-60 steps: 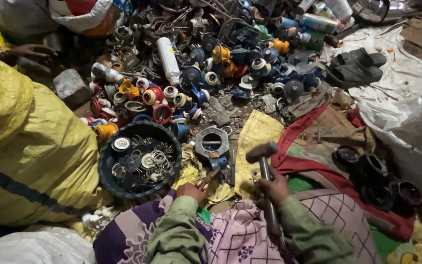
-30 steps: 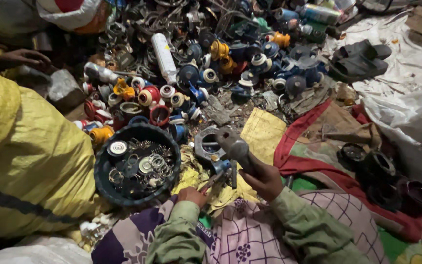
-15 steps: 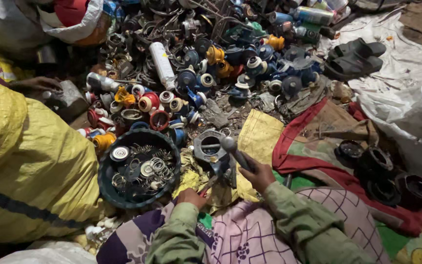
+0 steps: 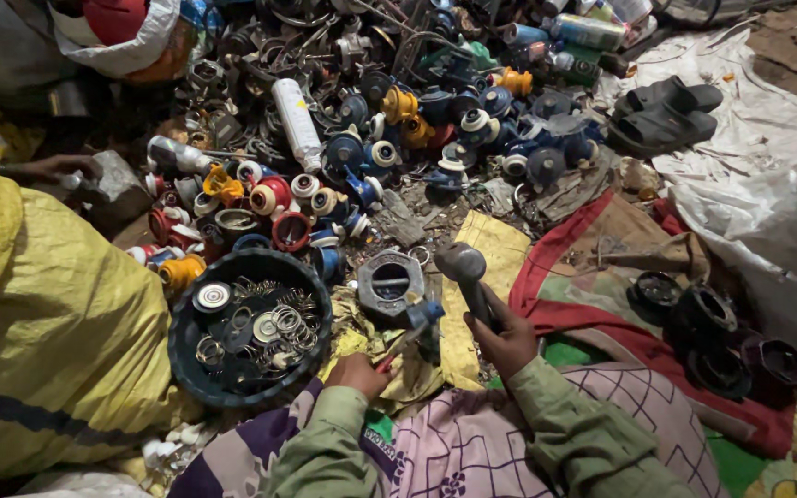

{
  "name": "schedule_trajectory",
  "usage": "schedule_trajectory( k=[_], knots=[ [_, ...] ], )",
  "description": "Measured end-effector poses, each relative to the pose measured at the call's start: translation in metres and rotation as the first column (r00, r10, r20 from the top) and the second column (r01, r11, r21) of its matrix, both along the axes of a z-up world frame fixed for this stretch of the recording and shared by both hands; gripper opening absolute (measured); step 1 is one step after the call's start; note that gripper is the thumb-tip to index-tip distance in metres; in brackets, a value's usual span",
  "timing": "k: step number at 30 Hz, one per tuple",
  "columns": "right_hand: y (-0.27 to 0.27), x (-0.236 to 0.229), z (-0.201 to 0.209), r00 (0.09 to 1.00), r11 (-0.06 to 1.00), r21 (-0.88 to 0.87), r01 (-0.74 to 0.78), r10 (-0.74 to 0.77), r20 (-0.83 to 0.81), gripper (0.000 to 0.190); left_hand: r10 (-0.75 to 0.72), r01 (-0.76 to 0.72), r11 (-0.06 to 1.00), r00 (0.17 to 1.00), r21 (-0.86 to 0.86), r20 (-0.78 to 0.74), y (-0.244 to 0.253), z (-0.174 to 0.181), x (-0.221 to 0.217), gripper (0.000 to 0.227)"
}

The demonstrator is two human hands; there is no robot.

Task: The person disassembles and reassembles a blue valve using a hammer and pliers. They remove the valve from a metal holder, strike it to separate parts, extract internal components, and then reassemble the valve before placing it back into the holder.

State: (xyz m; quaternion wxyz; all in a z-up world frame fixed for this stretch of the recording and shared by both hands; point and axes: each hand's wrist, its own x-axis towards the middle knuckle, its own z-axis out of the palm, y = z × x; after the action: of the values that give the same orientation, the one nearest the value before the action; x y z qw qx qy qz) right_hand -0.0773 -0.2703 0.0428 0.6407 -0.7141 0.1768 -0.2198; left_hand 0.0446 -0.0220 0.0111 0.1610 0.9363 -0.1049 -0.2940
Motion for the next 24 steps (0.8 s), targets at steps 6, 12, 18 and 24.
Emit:
schedule_trajectory(
  k=[6,12,18,24],
  knots=[
    [0.005,0.000,0.008,0.992,0.995,0.096,-0.025,0.036,-0.118,0.066,0.026,-0.025,0.999,0.999,0.025,-0.035,-0.003,-0.012,0.001,0.059],
    [0.018,-0.005,0.036,0.990,0.999,-0.006,-0.052,0.051,-0.135,0.063,0.062,-0.060,0.996,0.998,0.068,-0.026,-0.013,0.000,0.003,0.058],
    [0.009,-0.022,0.047,0.980,0.981,-0.094,-0.169,0.178,0.092,0.040,0.093,-0.089,0.993,0.994,0.075,-0.059,-0.015,0.014,0.003,0.055],
    [-0.007,0.018,-0.004,0.942,0.841,-0.431,-0.328,0.256,-0.217,0.060,0.040,-0.037,0.999,0.994,0.028,-0.104,-0.016,-0.001,0.006,0.064]
  ],
)
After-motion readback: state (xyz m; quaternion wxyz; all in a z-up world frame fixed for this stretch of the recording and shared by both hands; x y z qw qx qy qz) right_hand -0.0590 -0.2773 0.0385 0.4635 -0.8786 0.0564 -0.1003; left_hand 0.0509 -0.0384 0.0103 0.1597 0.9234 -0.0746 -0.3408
